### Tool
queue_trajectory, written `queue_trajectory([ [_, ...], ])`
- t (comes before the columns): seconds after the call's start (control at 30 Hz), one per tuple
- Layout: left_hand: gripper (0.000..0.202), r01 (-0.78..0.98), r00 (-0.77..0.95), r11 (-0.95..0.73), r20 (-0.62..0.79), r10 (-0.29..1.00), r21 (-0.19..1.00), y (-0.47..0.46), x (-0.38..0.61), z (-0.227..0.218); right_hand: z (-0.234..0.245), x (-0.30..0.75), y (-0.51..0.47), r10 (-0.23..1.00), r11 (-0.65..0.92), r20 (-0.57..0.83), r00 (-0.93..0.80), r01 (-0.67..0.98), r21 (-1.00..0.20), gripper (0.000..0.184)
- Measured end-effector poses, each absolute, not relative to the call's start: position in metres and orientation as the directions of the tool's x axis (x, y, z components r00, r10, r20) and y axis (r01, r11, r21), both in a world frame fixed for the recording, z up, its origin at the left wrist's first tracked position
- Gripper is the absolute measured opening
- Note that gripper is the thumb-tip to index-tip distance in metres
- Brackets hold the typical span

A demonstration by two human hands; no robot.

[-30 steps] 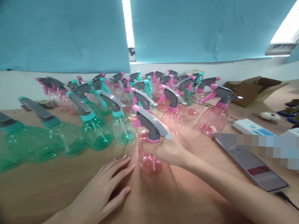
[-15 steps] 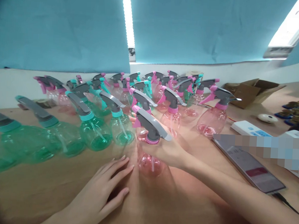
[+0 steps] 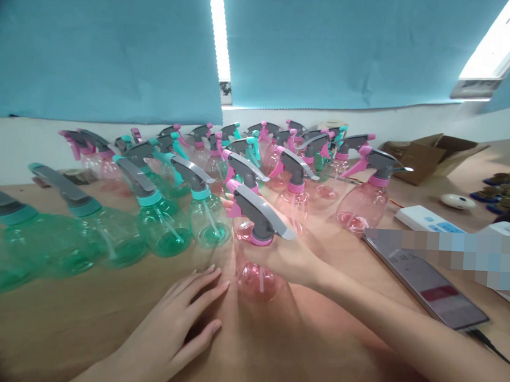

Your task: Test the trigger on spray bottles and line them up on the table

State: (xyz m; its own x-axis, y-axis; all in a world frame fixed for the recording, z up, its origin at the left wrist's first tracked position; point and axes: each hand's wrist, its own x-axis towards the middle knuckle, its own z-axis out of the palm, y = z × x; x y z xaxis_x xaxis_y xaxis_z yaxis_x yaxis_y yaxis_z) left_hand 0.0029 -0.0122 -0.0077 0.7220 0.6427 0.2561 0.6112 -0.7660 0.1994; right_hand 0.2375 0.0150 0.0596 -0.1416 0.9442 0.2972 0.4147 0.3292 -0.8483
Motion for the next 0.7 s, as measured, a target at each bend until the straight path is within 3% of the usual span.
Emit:
queue_trajectory([
  [0.27, 0.041, 0.611, 0.719, -0.767, 0.267, 0.642, 0.197, -0.0118, 0.0022, -0.0085, 0.0576, 0.2383, 0.0165, 0.929, 0.366, 0.319, -0.185, 0.350, -0.862, 0.031],
  [0.5, 0.042, 0.614, 0.720, -0.765, 0.257, 0.644, 0.195, -0.0112, 0.0022, -0.0087, 0.0578, 0.2386, 0.0163, 0.945, 0.328, 0.287, -0.160, 0.399, -0.856, 0.038],
  [0.7, 0.041, 0.619, 0.724, -0.763, 0.242, 0.647, 0.188, -0.0112, 0.0032, -0.0067, 0.0586, 0.2373, 0.0161, 0.942, 0.334, 0.291, -0.168, 0.371, -0.866, 0.035],
])
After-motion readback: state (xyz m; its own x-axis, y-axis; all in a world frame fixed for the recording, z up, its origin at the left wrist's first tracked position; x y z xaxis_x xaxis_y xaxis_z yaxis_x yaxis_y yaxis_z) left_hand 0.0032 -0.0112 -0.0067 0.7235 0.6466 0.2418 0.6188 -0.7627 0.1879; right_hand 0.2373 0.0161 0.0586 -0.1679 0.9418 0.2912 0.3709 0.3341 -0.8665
